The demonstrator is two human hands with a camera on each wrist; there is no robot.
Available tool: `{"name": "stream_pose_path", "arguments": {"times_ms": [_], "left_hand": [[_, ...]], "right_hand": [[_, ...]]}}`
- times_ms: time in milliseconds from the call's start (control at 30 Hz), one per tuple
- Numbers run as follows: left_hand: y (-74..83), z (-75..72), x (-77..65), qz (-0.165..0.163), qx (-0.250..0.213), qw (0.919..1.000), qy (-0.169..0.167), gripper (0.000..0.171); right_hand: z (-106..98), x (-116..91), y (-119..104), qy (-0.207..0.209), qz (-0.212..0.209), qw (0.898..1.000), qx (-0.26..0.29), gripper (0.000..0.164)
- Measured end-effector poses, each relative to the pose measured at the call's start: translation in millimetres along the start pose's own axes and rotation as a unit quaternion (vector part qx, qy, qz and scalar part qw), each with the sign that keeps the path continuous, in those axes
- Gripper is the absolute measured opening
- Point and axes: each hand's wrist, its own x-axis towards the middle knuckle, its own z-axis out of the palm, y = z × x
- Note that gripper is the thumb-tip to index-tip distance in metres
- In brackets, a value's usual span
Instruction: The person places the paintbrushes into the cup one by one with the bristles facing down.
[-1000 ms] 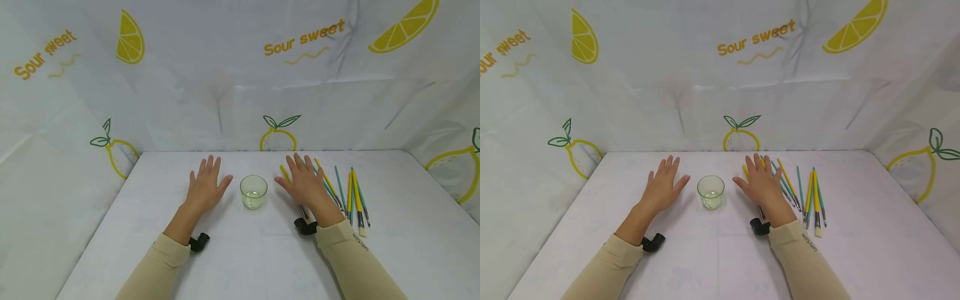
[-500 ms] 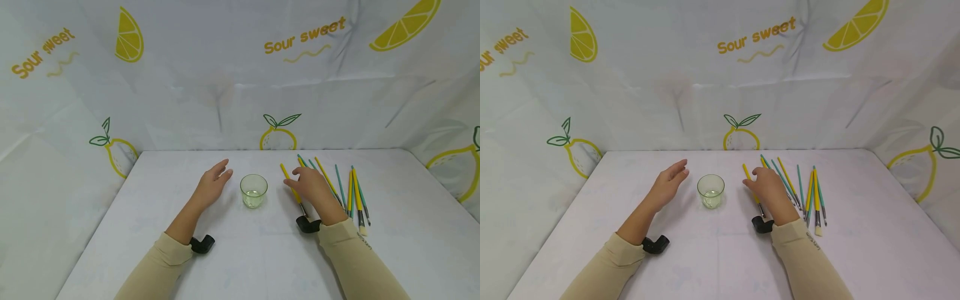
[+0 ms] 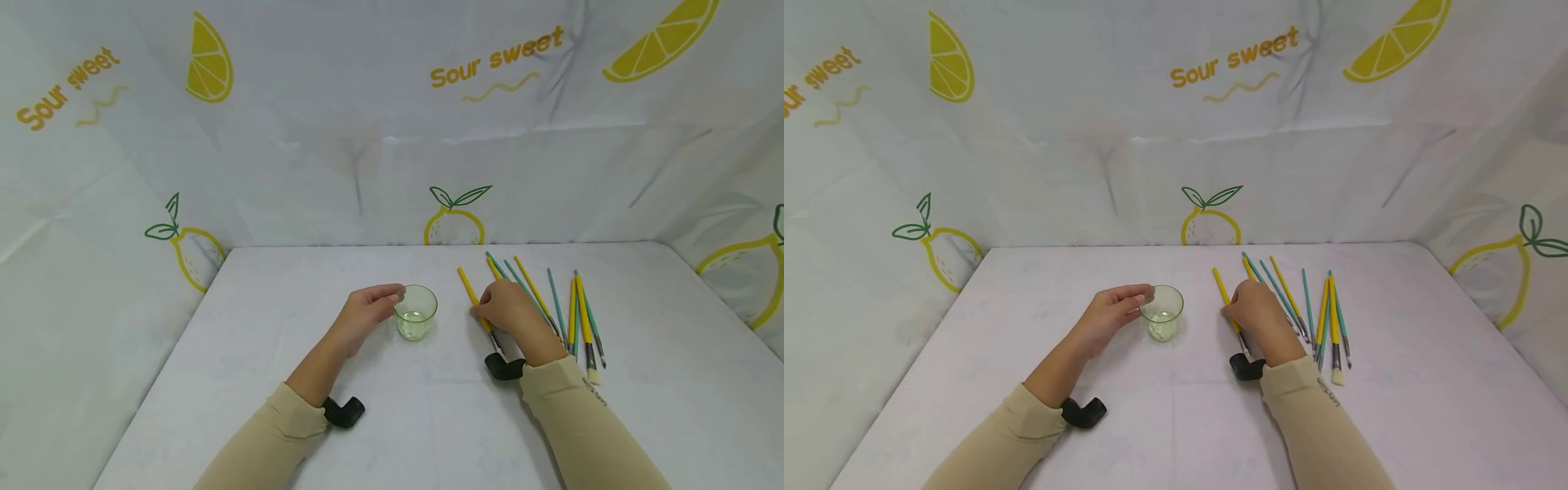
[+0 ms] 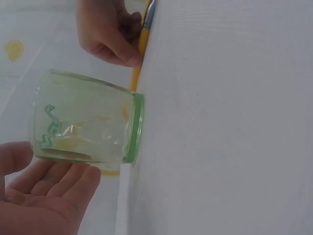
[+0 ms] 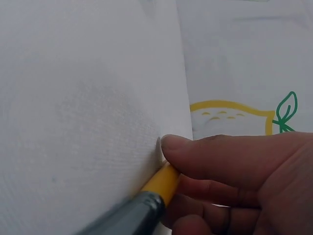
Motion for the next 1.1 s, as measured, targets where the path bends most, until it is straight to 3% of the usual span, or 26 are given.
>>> {"name": "stream_pose_path", "arguments": {"times_ms": [333,500,600,700,867,1067,1100], "left_hand": [[-4.7,0.5,1.6,-0.003,-0.042,0.9991,0.006,0.034],[-7.4,-0.7,2.4,0.001,-0.055,0.9985,-0.011,0.035],[-9.7,-1.3,4.0,0.008,-0.06,0.9979,-0.022,0.036],[-11.6,-1.8,5.8,0.012,-0.062,0.9978,-0.02,0.036],[-15.0,-1.2,8.9,0.013,-0.071,0.9972,-0.016,0.035],[-16.5,-0.7,9.5,0.019,-0.092,0.9956,-0.005,0.033],[-16.5,-0.7,9.5,0.02,-0.093,0.9954,-0.003,0.032]], "right_hand": [[1,1,1,-0.018,0.01,0.999,0.026,0.025],[-4,-1,-3,0.048,-0.039,0.998,0.028,0.033],[-10,-8,-9,0.1,-0.075,0.99,0.066,0.034],[-16,-18,-19,0.144,-0.108,0.973,0.142,0.029],[-23,-30,-34,0.206,-0.165,0.935,0.239,0.024],[-25,-36,-56,0.246,-0.214,0.875,0.357,0.021],[-23,-35,-60,0.246,-0.217,0.87,0.368,0.022]]}}
